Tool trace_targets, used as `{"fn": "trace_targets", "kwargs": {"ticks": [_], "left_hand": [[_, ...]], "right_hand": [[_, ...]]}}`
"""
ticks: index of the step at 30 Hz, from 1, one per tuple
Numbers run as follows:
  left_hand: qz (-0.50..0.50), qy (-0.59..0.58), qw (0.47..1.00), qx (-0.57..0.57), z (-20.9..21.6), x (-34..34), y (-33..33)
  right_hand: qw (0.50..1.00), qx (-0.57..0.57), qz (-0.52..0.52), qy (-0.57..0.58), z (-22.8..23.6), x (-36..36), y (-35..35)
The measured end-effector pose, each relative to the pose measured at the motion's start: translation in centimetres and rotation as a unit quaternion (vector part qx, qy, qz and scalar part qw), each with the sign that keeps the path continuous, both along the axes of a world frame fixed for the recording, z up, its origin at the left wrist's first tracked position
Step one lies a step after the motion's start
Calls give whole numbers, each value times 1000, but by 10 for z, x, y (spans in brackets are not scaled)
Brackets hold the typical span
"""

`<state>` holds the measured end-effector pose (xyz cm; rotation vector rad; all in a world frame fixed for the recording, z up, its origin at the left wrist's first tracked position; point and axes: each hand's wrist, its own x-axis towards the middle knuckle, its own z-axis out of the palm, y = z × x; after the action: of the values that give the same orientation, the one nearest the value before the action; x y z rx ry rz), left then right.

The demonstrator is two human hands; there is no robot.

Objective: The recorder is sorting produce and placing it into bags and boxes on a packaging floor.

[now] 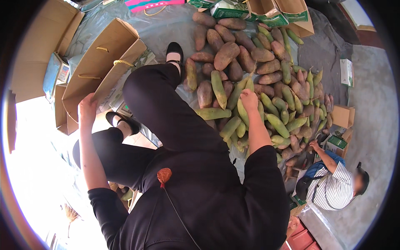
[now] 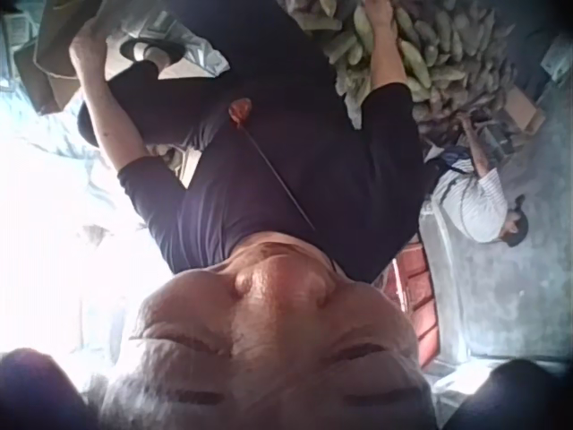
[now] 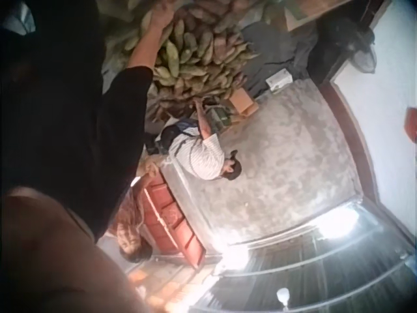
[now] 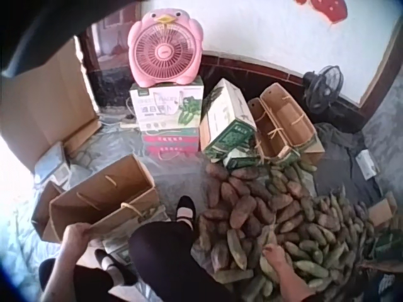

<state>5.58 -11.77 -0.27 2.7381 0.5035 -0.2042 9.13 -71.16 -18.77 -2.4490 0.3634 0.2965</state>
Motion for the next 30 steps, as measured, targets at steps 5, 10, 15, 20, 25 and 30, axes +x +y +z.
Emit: {"fn": "trace_targets", "kwargs": {"ticks": [5,10,15,20,25,30], "left_hand": [[35,-13,999,19,2,-4,-8],[71,49,995,43,12,4,-22],[69,35,996,36,8,3,-16],[59,23,998,29,4,2,-12],[45,57,997,34,16,-2,-13],[30,15,999,24,8,-6,-10]], "right_hand": [[991,-111,69,5,-4,-7,20],[970,-179,164,-1,-7,0,68],[988,-140,46,50,-50,-1,82],[995,-34,8,94,-89,-5,66],[993,-43,9,109,-81,0,71],[977,86,-64,186,-65,7,79]]}}
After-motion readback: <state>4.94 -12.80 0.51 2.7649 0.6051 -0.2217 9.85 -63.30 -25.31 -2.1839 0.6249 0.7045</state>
